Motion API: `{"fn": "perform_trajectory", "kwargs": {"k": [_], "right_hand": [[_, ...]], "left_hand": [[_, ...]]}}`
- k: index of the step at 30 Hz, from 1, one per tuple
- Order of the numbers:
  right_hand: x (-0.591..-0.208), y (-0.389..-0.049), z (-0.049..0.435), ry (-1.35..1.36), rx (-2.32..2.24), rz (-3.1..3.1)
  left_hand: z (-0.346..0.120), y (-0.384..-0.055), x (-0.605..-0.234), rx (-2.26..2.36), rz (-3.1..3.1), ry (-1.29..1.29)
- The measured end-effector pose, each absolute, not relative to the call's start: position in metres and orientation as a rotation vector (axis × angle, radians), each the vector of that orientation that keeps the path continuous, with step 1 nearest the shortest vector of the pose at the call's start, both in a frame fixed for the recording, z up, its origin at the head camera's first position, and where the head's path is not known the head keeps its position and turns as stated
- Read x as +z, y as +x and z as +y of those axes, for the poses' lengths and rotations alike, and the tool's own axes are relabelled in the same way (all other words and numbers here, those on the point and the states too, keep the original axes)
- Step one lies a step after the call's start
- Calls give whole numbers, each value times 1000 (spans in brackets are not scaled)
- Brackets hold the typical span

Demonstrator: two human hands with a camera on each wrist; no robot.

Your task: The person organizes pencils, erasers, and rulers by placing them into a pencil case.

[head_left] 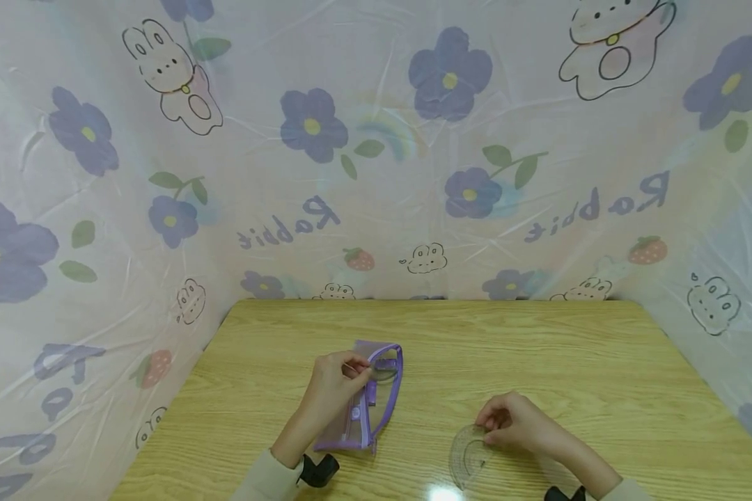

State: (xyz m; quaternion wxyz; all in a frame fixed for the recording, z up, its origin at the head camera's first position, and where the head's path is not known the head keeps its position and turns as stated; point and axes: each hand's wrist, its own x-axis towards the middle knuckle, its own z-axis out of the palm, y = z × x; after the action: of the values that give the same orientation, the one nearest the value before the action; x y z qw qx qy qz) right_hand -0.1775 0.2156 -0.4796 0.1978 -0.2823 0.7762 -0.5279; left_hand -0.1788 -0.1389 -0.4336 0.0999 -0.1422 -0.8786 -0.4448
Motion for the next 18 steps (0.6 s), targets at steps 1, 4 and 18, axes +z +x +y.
{"fn": "perform_trajectory", "kwargs": {"k": [1,4,18], "right_hand": [[-479,-178,216,-779,-1485,2164],[-479,-178,216,-748,-1512,2133],[-485,-180,221,-634,-1568,2041]], "left_hand": [[-139,-179,-434,-1314,-2598,-422],[-139,-179,-434,-1310,-2595,-427],[-138,-180,-436,-1313,-2591,-432]]}}
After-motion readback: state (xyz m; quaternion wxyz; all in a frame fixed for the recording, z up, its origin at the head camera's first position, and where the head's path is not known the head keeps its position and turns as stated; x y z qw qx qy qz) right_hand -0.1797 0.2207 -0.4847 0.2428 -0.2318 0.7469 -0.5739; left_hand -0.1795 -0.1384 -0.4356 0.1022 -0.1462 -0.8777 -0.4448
